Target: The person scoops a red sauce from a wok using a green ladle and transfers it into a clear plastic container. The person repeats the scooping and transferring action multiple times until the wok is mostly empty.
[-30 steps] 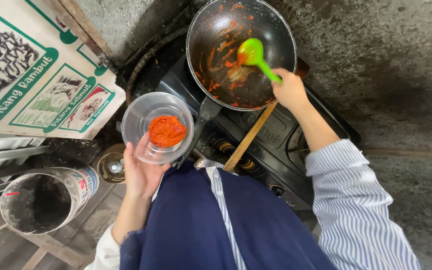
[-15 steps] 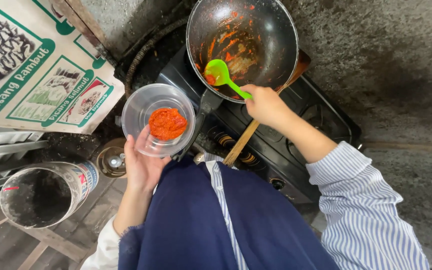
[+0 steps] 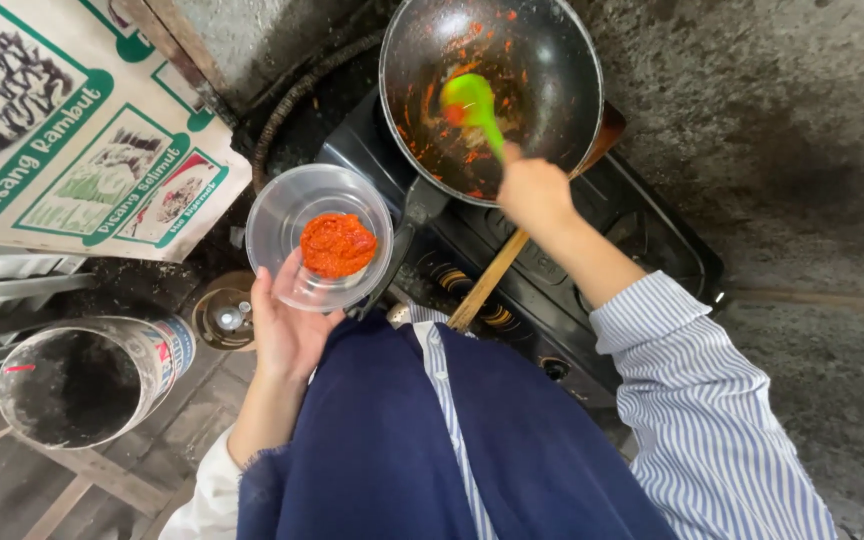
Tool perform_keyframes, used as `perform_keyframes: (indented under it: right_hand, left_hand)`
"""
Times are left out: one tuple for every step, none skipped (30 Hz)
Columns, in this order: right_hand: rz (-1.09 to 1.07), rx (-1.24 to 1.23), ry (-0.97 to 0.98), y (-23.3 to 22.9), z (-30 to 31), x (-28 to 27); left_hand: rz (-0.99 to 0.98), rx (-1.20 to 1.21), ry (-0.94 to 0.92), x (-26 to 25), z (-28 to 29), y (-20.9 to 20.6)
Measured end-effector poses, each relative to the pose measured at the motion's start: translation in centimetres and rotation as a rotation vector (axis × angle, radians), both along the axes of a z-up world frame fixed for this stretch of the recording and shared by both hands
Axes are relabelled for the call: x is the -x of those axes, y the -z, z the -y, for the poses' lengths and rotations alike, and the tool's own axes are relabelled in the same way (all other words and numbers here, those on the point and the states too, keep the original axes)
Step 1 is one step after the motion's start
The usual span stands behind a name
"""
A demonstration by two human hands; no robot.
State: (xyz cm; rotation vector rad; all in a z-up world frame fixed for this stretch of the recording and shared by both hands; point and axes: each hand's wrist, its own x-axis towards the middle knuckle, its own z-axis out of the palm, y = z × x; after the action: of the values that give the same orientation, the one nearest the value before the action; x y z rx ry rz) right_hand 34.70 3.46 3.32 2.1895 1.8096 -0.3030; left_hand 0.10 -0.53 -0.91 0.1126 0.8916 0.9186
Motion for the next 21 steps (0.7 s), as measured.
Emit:
perform_keyframes:
  right_hand:
    - [-0.001,0.004,0.002,0.1,0.3,1.0]
    - [-0.081,0.001,-0.010,0.1,0.6,1.9]
    - [-0.160,-0.004,-0.020,0.0,0.8,2.8]
    - [-0.160,-0.003,-0.017,-0.2,1.0,2.6]
    - [-0.303,-0.031,0.040,-0.5,1.1,2.4]
    - [-0.447,-0.058,0.097,-0.7,1.1,2.2]
    - [-0.447,-0.059,0.097,-2.6,1.0,2.3]
    - [-0.555,-0.099,0.126,-4.4,0.9,2.3]
    - [-0.668,-0.135,0.157,-6.0,1.0,2.5]
    - [-0.673,-0.132,0.158,-5.4,0.9,1.2]
    - [-0.851,-0.148,0.283,-4.8,0.8,-0.1]
    - [-1.027,-0.162,0.412,-4.1,0.7,-1.3]
    - [-1.027,-0.161,0.395,-4.8,1.4,-1.3]
    - [-1.027,-0.195,0.367,-5.4,2.1,-1.3]
    - [-1.028,-0.222,0.335,-6.0,2.6,-1.3]
    - [-1.030,-0.214,0.316,-7.5,3.2,-0.2]
    - [-0.967,-0.283,0.253,-8.9,4.0,0.9]
    - [-0.906,-0.351,0.190,-10.3,4.9,2.0]
    - [-0.913,-0.342,0.175,-10.2,5.9,2.8]
    - [-0.760,-0.391,0.116,-10.0,6.9,3.4]
    - [-0.605,-0.446,0.067,-9.9,8.1,4.1]
  left_hand:
    - [-0.001,0.004,0.002,0.0,0.0,0.0]
    - [0.002,0.003,-0.001,0.0,0.0,-0.1]
    - [0.006,0.000,-0.003,-0.1,0.0,-0.2]
    - [0.007,0.001,0.000,-0.1,0.0,-0.5]
    - [0.001,-0.003,0.002,-0.1,0.0,-0.7]
    - [-0.004,-0.008,0.004,-0.1,-0.1,-1.0]
    - [-0.004,-0.009,0.004,-0.1,-0.1,-0.5]
    - [-0.007,-0.027,0.018,-0.2,-0.1,0.0]
    - [-0.016,-0.042,0.032,0.0,0.1,0.4]
    - [-0.022,-0.039,0.032,-0.1,-0.1,0.2]
    - [-0.023,-0.037,0.035,-0.2,-0.1,-0.1]
    - [-0.023,-0.035,0.037,-0.2,-0.2,-0.4]
    - [-0.022,-0.042,0.023,-0.3,-0.2,-0.3]
    - [-0.039,-0.040,0.031,-0.3,-0.3,-0.3]
    - [-0.058,-0.033,0.033,-0.3,-0.3,-0.2]
    - [-0.058,-0.036,0.013,-0.6,-0.8,0.0]
    - [-0.096,-0.079,0.022,-0.8,-1.0,0.2]
    - [-0.135,-0.121,0.031,-0.9,-1.1,0.4]
    - [-0.141,-0.119,0.013,-1.2,-1.4,1.6]
    - [-0.134,-0.181,-0.014,-1.5,-1.7,2.8]
    - [-0.126,-0.246,-0.030,-1.9,-2.2,4.0]
